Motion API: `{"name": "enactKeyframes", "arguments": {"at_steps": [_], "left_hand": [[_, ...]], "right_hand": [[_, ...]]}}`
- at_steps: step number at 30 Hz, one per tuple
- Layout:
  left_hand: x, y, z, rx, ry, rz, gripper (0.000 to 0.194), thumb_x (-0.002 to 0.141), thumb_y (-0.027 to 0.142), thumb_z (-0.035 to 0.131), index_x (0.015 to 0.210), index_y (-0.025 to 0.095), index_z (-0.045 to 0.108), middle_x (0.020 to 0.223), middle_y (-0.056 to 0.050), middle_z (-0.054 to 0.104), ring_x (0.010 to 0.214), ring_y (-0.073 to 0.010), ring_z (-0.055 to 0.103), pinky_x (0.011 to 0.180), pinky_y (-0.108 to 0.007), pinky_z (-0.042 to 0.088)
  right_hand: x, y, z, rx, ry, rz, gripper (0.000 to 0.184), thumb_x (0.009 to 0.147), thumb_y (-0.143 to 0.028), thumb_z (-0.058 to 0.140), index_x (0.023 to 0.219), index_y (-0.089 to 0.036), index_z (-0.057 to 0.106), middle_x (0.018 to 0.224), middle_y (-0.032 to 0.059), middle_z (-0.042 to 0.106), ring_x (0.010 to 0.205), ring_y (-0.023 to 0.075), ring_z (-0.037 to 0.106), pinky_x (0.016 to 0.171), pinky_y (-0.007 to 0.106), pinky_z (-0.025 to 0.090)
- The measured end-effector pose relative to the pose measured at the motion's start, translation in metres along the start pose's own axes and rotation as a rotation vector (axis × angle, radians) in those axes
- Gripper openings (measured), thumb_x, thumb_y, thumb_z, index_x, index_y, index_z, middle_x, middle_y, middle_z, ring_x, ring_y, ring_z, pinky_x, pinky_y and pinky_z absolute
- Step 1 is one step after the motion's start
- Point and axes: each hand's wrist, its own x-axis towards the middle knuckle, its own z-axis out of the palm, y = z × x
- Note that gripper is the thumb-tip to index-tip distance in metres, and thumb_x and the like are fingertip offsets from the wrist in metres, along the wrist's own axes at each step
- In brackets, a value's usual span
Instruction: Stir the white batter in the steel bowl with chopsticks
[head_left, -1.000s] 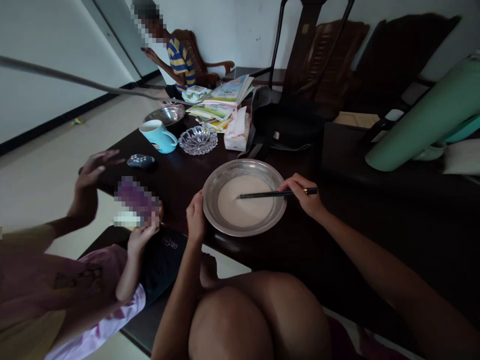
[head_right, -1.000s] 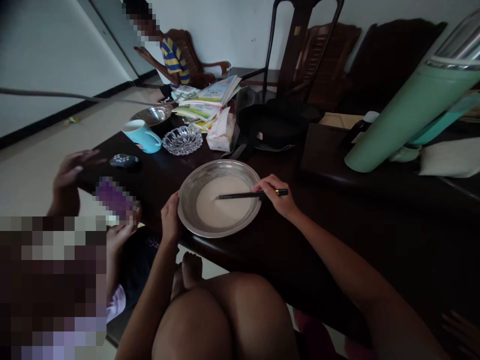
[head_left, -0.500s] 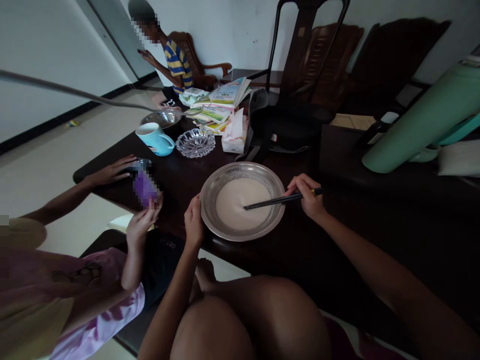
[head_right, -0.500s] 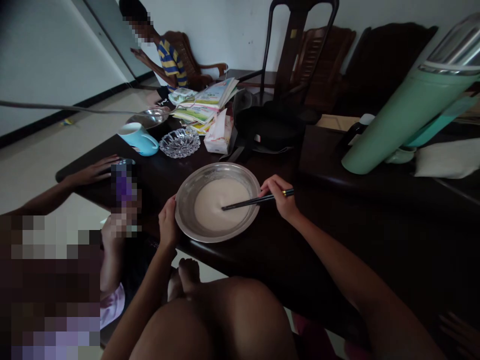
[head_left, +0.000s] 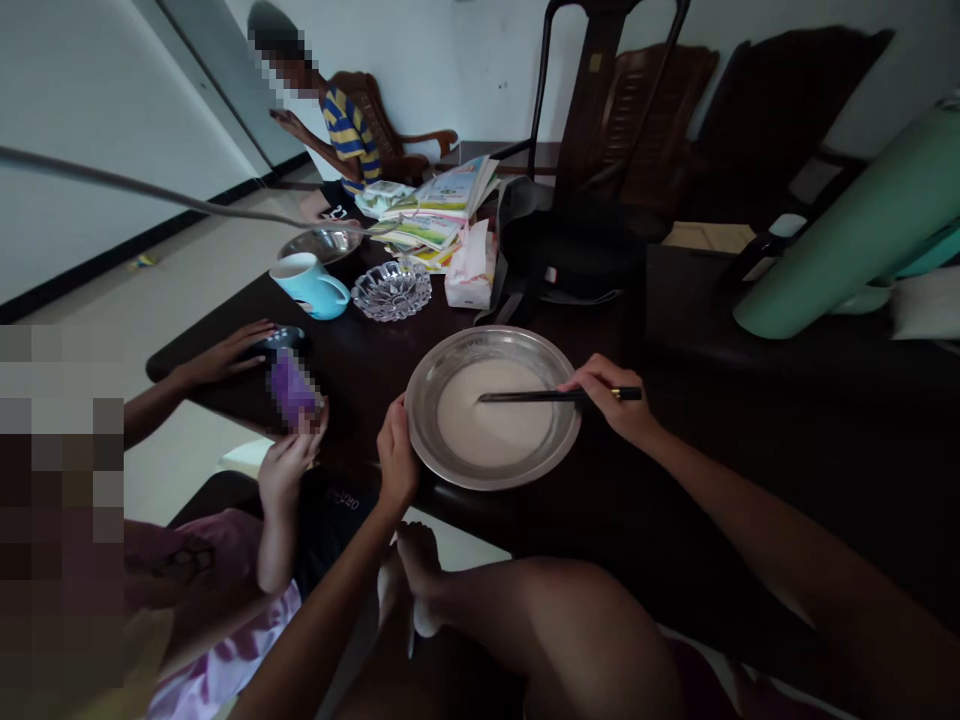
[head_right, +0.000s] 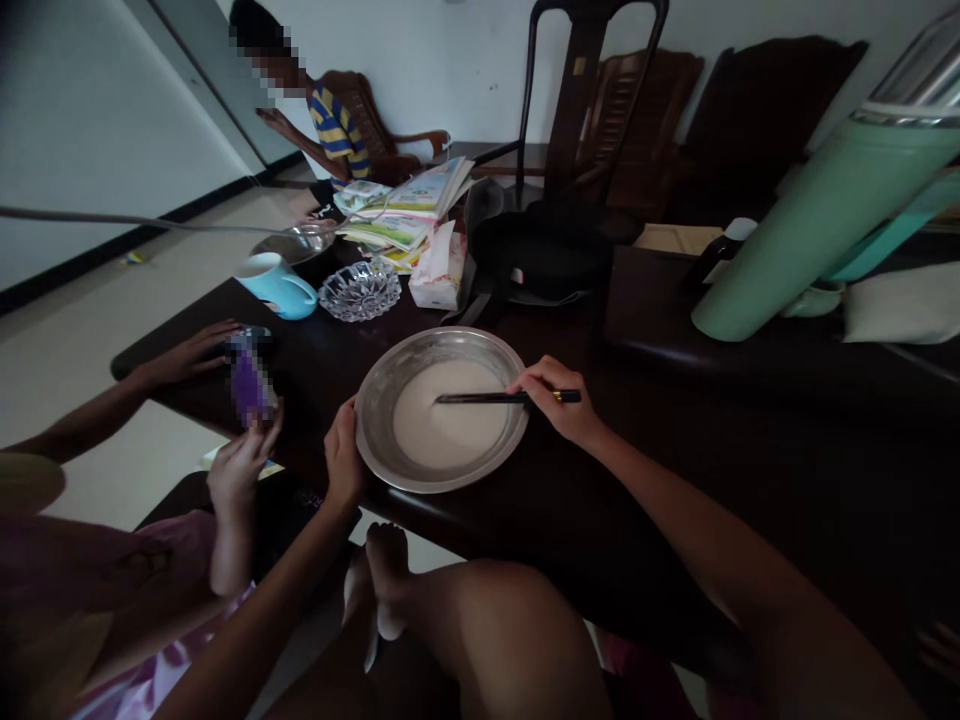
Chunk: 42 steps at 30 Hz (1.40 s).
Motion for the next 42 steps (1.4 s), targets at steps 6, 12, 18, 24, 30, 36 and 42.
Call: {"name": "enactKeyframes", "arguments": {"at_steps": [6,12,18,24,30,36,42], "left_hand": [[-0.0019,0.0034,0.0004,-0.021,-0.016,-0.003,0.06,0.095,0.064,0.036,0.114,0.017,0.067,0.111,-0.008,0.073,0.107,-0.0226,0.064,0.096,-0.033,0.048],[-0.0049,0.006,0.0002,-0.044,-0.016,-0.026,0.058,0.096,0.061,0.036,0.116,0.017,0.068,0.115,-0.008,0.072,0.11,-0.0224,0.063,0.098,-0.033,0.046],[-0.0044,0.0093,0.0,-0.021,-0.007,-0.044,0.059,0.094,0.063,0.038,0.115,0.016,0.068,0.112,-0.009,0.073,0.108,-0.0234,0.064,0.096,-0.034,0.047],[-0.0032,0.0087,-0.0013,-0.015,-0.012,-0.044,0.062,0.092,0.066,0.039,0.114,0.016,0.068,0.111,-0.009,0.073,0.107,-0.0235,0.064,0.094,-0.033,0.048],[-0.0024,0.0066,-0.003,-0.017,-0.025,-0.03,0.062,0.093,0.065,0.038,0.114,0.015,0.069,0.109,-0.01,0.073,0.105,-0.0236,0.064,0.094,-0.034,0.048],[-0.0025,0.0077,-0.0027,-0.013,-0.02,-0.039,0.061,0.093,0.064,0.039,0.113,0.015,0.069,0.109,-0.009,0.073,0.106,-0.0237,0.064,0.093,-0.033,0.048],[-0.0021,0.0082,-0.0027,0.002,-0.018,-0.036,0.063,0.093,0.066,0.038,0.113,0.015,0.069,0.108,-0.009,0.073,0.104,-0.023,0.064,0.092,-0.032,0.048]], "right_hand": [[-0.0027,0.0043,-0.0016,0.127,0.069,0.008,0.031,0.098,-0.041,0.052,0.078,-0.025,0.07,0.065,0.0,0.069,0.062,0.0167,0.062,0.062,0.032,0.048],[-0.0024,0.0026,-0.0013,-0.034,0.204,-0.058,0.034,0.096,-0.043,0.055,0.072,-0.023,0.069,0.064,0.001,0.067,0.061,0.0166,0.06,0.062,0.033,0.046],[-0.0038,0.0006,0.0005,0.006,0.004,-0.045,0.033,0.096,-0.043,0.054,0.075,-0.026,0.072,0.069,0.0021,0.071,0.066,0.0193,0.062,0.065,0.036,0.048],[-0.0025,0.001,-0.0015,0.121,0.231,0.026,0.034,0.097,-0.046,0.053,0.074,-0.026,0.068,0.06,-0.0008,0.064,0.058,0.0171,0.062,0.06,0.034,0.046],[-0.0028,0.0,0.0007,-0.032,0.001,-0.029,0.032,0.095,-0.045,0.057,0.075,-0.025,0.073,0.073,0.003,0.072,0.071,0.0198,0.062,0.068,0.036,0.048],[-0.0024,0.0038,-0.0007,0.128,0.115,0.041,0.036,0.095,-0.05,0.053,0.075,-0.025,0.069,0.061,0.0005,0.068,0.059,0.0184,0.062,0.063,0.036,0.048],[-0.0002,0.0051,-0.002,0.053,0.154,0.039,0.035,0.094,-0.049,0.056,0.073,-0.024,0.07,0.066,0.0011,0.068,0.063,0.0178,0.064,0.064,0.034,0.049]]}}
